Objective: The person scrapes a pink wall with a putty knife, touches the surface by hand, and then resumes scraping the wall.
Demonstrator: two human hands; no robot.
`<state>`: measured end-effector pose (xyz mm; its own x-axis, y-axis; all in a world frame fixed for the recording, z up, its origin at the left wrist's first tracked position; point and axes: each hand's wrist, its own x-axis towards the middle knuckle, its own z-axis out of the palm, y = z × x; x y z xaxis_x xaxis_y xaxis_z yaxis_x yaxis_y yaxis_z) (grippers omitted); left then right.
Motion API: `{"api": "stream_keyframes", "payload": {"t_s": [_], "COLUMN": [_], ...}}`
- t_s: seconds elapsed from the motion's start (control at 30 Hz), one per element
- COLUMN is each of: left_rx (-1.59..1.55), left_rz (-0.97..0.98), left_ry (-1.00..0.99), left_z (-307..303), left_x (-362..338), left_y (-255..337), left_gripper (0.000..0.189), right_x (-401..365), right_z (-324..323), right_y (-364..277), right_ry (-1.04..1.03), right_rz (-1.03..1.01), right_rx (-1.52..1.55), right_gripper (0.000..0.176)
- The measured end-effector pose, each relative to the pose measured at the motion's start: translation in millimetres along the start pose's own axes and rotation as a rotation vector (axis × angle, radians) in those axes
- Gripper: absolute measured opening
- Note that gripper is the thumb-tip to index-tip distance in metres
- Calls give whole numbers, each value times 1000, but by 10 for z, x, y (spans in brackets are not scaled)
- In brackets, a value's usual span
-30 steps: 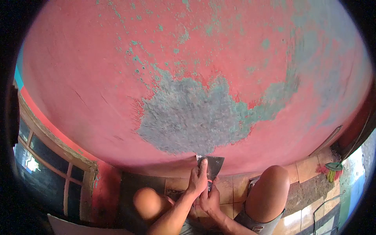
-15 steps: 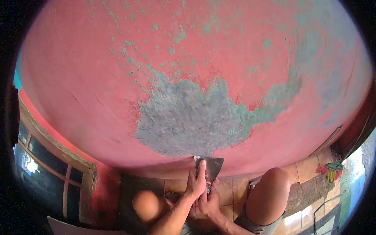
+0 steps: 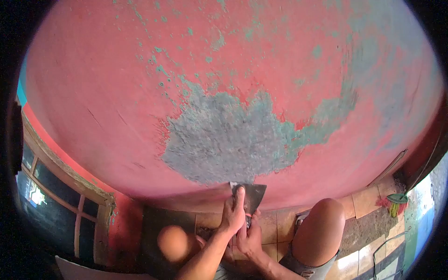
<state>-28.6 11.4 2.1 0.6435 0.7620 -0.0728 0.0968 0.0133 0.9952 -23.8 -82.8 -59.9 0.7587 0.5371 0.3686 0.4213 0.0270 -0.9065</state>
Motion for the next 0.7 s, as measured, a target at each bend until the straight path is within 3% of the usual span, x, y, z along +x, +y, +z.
{"api": "stream_keyframes", "payload": {"t_s": [0.03, 0.07, 0.1, 0.17, 0.23, 0.3, 0.4, 0.5, 0.53, 0.6, 0.7], "left_rx": [-76, -199, 117, 180, 142, 67, 75, 103, 7, -62, 75], "left_rz": [-59, -163, -24, 119, 64, -18, -27, 56, -43, -113, -35], "left_ry": [-32, -49, 22, 90, 64, 26, 38, 53, 5, -35, 2], "left_z": [2, 36, -21, 28, -3, -5, 11, 25, 17, 25, -21], "left_x": [-23, -74, -46, -31, -37, -32, -61, -60, -38, -53, -52], "left_y": [81, 172, -84, -186, -238, -272, -115, -88, -100, -31, -71], "left_gripper": [56, 58, 60, 60, 59, 58, 56, 57, 58, 59, 58], "right_x": [-22, -102, -98, -188, -212, -94, -91, -113, -68, -29, -93], "right_z": [-6, 7, 19, 74, 27, -25, -30, 98, 85, -29, -33], "right_y": [10, -19, -29, 51, -37, -99, -116, 53, 35, -46, -62], "right_ry": [3, -66, -132, -120, -96, -94, -191, -18, 4, -88, -207], "right_rz": [-18, 211, 418, 425, 430, 279, 615, 182, 98, 113, 487], "right_rx": [-25, 124, 273, 333, 374, 267, 357, 240, 197, 113, 297], "right_gripper": [32, 32, 32, 32, 31, 30, 28, 29, 29, 30, 30]}}
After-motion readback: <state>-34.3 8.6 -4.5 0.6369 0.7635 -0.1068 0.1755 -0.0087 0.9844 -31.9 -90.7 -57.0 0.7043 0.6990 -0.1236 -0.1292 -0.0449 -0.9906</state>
